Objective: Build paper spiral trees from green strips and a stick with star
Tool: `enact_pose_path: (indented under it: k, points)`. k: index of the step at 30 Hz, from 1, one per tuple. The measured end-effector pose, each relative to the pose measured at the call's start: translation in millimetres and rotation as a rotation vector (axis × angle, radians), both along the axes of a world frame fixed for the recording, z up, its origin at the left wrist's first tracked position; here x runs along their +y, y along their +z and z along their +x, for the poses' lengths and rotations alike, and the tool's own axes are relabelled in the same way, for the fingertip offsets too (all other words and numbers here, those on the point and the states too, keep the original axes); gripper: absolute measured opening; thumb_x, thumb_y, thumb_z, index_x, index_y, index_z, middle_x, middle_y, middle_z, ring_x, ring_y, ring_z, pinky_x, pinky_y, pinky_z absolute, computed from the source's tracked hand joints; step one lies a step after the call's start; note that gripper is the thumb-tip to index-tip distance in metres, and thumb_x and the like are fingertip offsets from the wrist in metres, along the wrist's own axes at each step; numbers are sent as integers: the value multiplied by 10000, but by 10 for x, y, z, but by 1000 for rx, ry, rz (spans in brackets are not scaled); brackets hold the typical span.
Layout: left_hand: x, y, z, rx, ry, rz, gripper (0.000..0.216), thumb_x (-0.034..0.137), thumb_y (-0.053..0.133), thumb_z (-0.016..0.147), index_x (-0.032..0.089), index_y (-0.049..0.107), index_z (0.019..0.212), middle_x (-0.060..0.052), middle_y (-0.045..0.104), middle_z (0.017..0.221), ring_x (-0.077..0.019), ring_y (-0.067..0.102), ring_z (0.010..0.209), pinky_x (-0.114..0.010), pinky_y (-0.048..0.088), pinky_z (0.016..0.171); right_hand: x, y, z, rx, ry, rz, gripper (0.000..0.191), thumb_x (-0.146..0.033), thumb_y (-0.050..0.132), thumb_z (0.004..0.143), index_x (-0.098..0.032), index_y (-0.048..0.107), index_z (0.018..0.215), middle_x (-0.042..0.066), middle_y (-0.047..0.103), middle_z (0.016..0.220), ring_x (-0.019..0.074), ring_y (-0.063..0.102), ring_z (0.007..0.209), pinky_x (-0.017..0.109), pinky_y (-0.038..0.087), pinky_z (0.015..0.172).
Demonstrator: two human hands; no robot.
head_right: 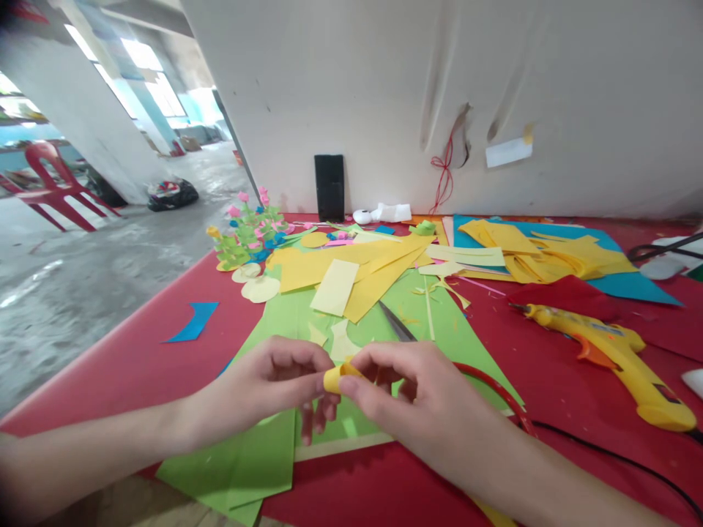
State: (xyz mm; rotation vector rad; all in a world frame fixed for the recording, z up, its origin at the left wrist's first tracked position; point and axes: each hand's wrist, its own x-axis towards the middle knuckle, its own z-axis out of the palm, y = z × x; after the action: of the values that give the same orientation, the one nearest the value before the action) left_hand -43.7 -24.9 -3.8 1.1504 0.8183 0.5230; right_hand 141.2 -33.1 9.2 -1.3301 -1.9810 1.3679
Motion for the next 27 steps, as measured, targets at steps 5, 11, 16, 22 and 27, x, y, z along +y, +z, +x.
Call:
enact_pose_path:
  k: [5, 11, 16, 22, 27]
  points:
    - [-36, 21, 5, 41, 20, 66, 161, 263, 563, 805, 130, 555, 717, 20, 564, 624, -57, 543, 545, -167, 471, 543, -52, 9, -24, -86, -57, 38, 174, -373, 601, 715, -206, 633, 676, -7, 545, 606, 107, 457, 549, 207, 333, 457]
    - [-41, 33, -1, 83, 9, 237, 167, 244, 484, 841, 137, 530, 722, 24, 525, 644, -52, 509, 573, -168, 459, 562, -41, 27, -18, 83, -28, -91, 111, -296, 588, 757, -212, 643, 712, -38, 480, 533, 73, 418, 475, 171, 348, 434]
    - [-56, 37, -30, 208, 34, 651, 258, 78, 487, 783, 171, 539, 1018, -42, 595, 963, -122, 580, 849, -216, 496, 691, -8, 18, -4, 42, -41, -121, 193, -370, 589, 764, -186, 624, 718, -35, 441, 537, 67, 410, 454, 180, 342, 426]
    - [-40, 68, -56, 125, -1, 683, 238, 161, 532, 821, 165, 581, 1054, -45, 610, 1023, -128, 567, 954, -221, 479, 817, -20, 31, 24, -18, -50, 52, 196, -375, 586, 756, -216, 680, 690, -7, 539, 560, 110, 486, 508, 203, 382, 448]
    - [7, 59, -22, 90, 133, 347, 107, 213, 593, 791, 156, 637, 871, -12, 628, 853, -102, 583, 784, -200, 488, 694, 6, -4, 63, -115, -61, 176, 224, -439, 574, 740, -257, 702, 708, 7, 612, 581, 165, 558, 563, 230, 412, 454]
